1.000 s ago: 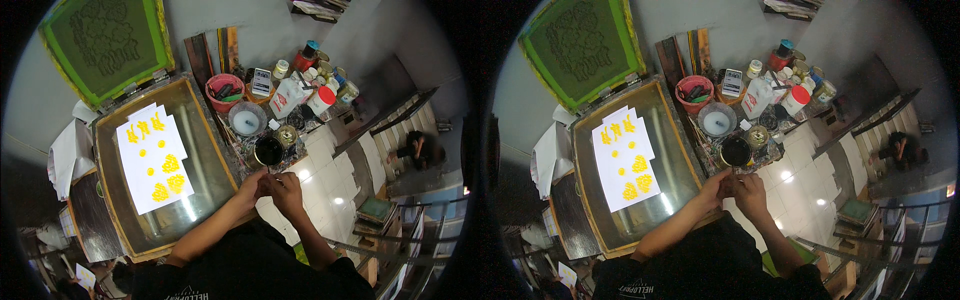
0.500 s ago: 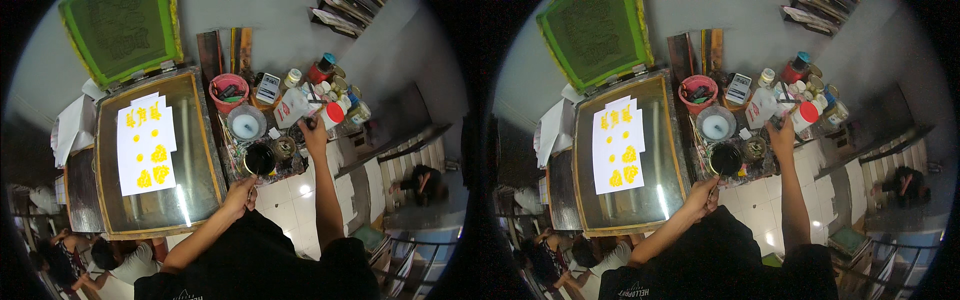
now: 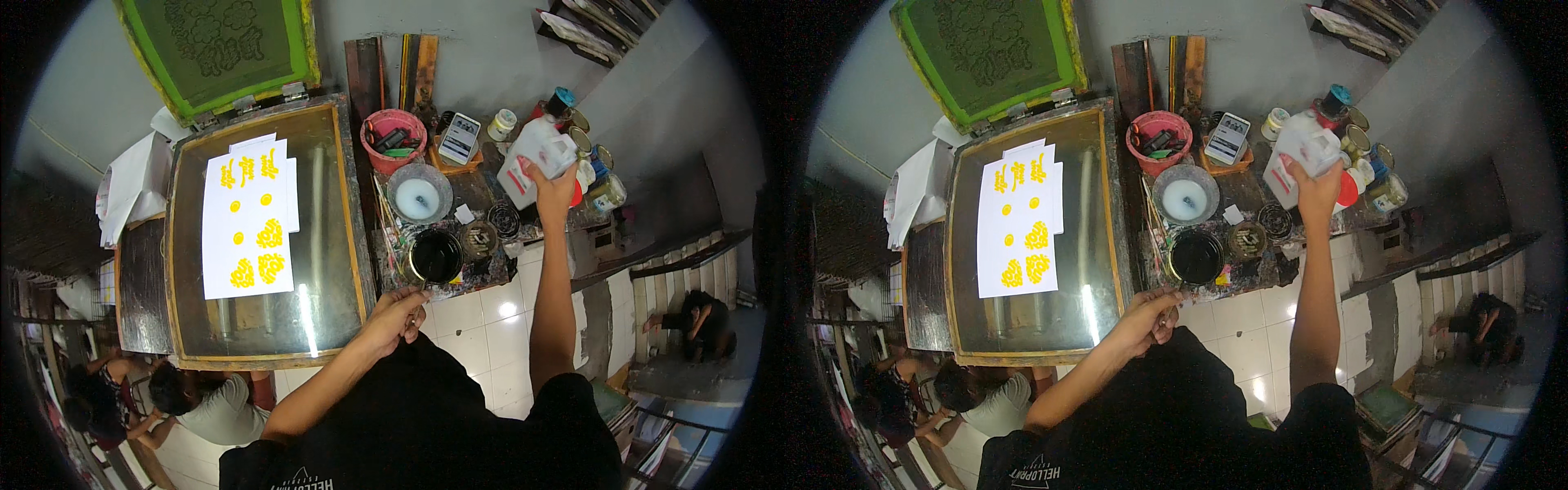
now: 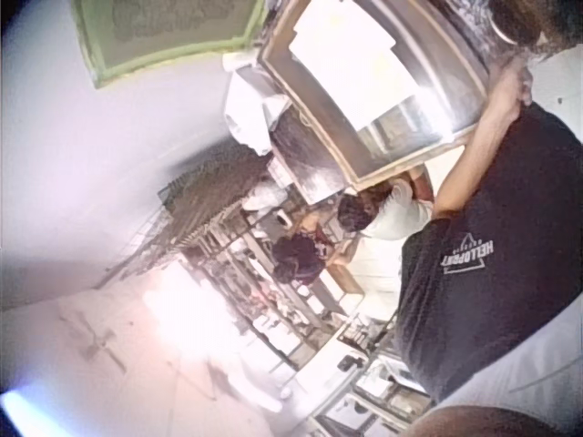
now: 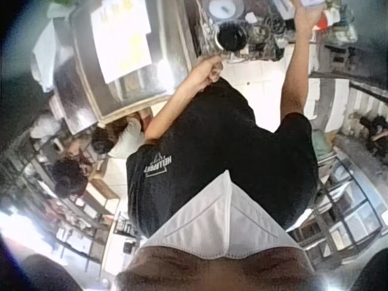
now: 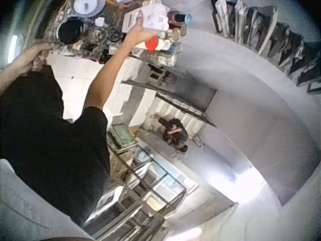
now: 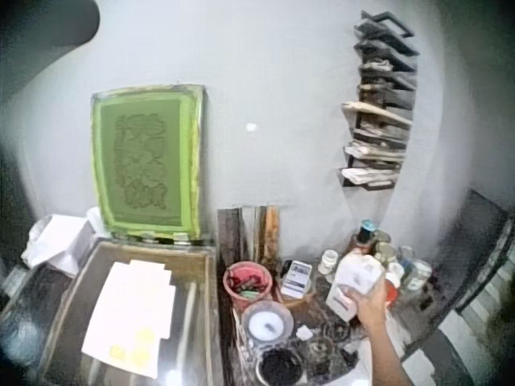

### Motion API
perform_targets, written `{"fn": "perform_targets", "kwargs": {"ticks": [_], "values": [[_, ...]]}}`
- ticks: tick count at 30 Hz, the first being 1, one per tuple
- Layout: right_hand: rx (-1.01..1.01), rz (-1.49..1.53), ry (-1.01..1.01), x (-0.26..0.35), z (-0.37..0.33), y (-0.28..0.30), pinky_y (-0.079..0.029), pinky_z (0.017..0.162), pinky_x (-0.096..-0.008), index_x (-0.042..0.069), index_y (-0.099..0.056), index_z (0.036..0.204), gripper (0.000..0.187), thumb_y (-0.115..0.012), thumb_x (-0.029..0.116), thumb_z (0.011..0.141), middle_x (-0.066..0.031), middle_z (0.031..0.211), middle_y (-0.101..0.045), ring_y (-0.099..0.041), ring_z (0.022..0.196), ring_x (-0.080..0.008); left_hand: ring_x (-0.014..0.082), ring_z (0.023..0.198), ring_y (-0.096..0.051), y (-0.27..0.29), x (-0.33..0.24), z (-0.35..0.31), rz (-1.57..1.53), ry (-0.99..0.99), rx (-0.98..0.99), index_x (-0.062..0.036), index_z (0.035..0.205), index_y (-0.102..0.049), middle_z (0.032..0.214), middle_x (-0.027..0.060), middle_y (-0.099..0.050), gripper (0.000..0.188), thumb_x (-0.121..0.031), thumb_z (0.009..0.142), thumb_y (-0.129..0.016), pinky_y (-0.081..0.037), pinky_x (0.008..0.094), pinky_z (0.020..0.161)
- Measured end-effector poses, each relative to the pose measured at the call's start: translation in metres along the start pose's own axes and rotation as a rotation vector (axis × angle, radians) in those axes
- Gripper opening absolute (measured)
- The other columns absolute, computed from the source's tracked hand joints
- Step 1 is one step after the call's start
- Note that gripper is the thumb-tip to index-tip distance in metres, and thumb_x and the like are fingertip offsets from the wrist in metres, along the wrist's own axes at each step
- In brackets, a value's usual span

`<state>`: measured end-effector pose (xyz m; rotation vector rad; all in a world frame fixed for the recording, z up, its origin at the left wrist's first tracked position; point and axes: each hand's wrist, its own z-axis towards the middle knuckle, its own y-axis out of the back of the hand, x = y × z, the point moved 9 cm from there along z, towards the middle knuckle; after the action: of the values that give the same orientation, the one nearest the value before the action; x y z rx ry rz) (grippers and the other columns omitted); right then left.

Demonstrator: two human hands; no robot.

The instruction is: The person mixes screen printing ink by pouring a clear liquid into a container of dark ink, stirring it with a stick, and then pouring the mixture onto a screen printing frame.

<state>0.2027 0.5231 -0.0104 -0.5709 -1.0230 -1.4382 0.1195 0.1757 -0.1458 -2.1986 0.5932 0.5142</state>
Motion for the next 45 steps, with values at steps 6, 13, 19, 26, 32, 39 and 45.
{"fn": "perform_targets", "kwargs": {"ticks": [6,13,19,26,32,39,45], "values": [[0.595,-0.206,-0.112,0.047,-0.049,-0.001,-0.052,0.089,-0.0388,0.004,-0.058,0.119,0.063,-0.081,0.006,0.060,-0.0151,0.103,-0.071,-0.069,0.099,-0.0301,0.0120,0.037,-0.040,0.002,-0.002,-0.007,0.071,-0.012,0.057,-0.0019,0.104,-0.056,0.056,0.0031,-0.050,0.021,-0.019,0.095,-0.065,-0.030,0.0278,0.037],[1.030,-0.840,0.009,0.058,-0.131,-0.030,-0.051,0.085,-0.0472,0.005,-0.055,0.122,0.073,-0.082,0.014,0.054,-0.0242,0.105,-0.067,-0.064,0.099,-0.0433,0.0106,0.038,-0.045,0.003,-0.002,-0.012,0.031,-0.033,0.093,-0.0008,0.101,-0.059,0.061,0.0042,-0.056,0.026,-0.026,0.097,-0.065,-0.038,0.0253,0.037],[0.972,-0.974,0.226,0.076,-0.145,-0.045,-0.050,0.084,-0.0497,0.005,-0.059,0.112,0.048,-0.063,0.005,0.064,-0.0236,0.097,-0.067,-0.064,0.095,-0.0439,0.0111,0.040,-0.049,0.009,0.000,-0.012,0.018,-0.023,0.160,-0.0026,0.100,-0.060,0.062,0.0040,-0.056,0.024,-0.026,0.097,-0.065,-0.039,0.0253,0.038],[0.986,-1.060,0.262,0.092,-0.147,-0.060,-0.051,0.087,-0.0471,0.008,-0.065,0.116,0.048,-0.068,0.010,0.068,-0.0193,0.100,-0.070,-0.067,0.097,-0.0380,0.0114,0.040,-0.048,0.012,-0.004,-0.015,0.052,-0.015,0.159,-0.0006,0.110,-0.061,0.062,0.0036,-0.056,0.028,-0.025,0.097,-0.065,-0.037,0.0255,0.037],[0.961,-1.105,0.208,0.098,-0.146,-0.060,-0.051,0.089,-0.0464,0.009,-0.065,0.115,0.046,-0.071,0.013,0.069,-0.0165,0.102,-0.070,-0.067,0.100,-0.0371,0.0114,0.039,-0.047,0.016,-0.004,-0.017,0.098,0.009,0.156,0.0018,0.116,-0.060,0.061,0.0033,-0.054,0.035,-0.026,0.096,-0.067,-0.036,0.0265,0.037],[0.951,-1.099,0.221,0.101,-0.146,-0.059,-0.051,0.089,-0.0463,0.008,-0.065,0.111,0.043,-0.071,0.014,0.069,-0.0171,0.102,-0.070,-0.066,0.100,-0.0361,0.0113,0.039,-0.046,0.017,-0.002,-0.016,0.114,0.015,0.162,0.0032,0.119,-0.059,0.061,0.0031,-0.054,0.040,-0.028,0.096,-0.067,-0.036,0.0267,0.037],[0.947,-1.107,0.214,0.101,-0.146,-0.058,-0.050,0.089,-0.0468,0.007,-0.064,0.110,0.043,-0.070,0.014,0.069,-0.0175,0.100,-0.070,-0.067,0.098,-0.0371,0.0114,0.040,-0.048,0.015,0.000,-0.015,0.114,0.022,0.183,0.0042,0.122,-0.057,0.060,0.0029,-0.054,0.045,-0.030,0.095,-0.068,-0.036,0.0259,0.037]]}}
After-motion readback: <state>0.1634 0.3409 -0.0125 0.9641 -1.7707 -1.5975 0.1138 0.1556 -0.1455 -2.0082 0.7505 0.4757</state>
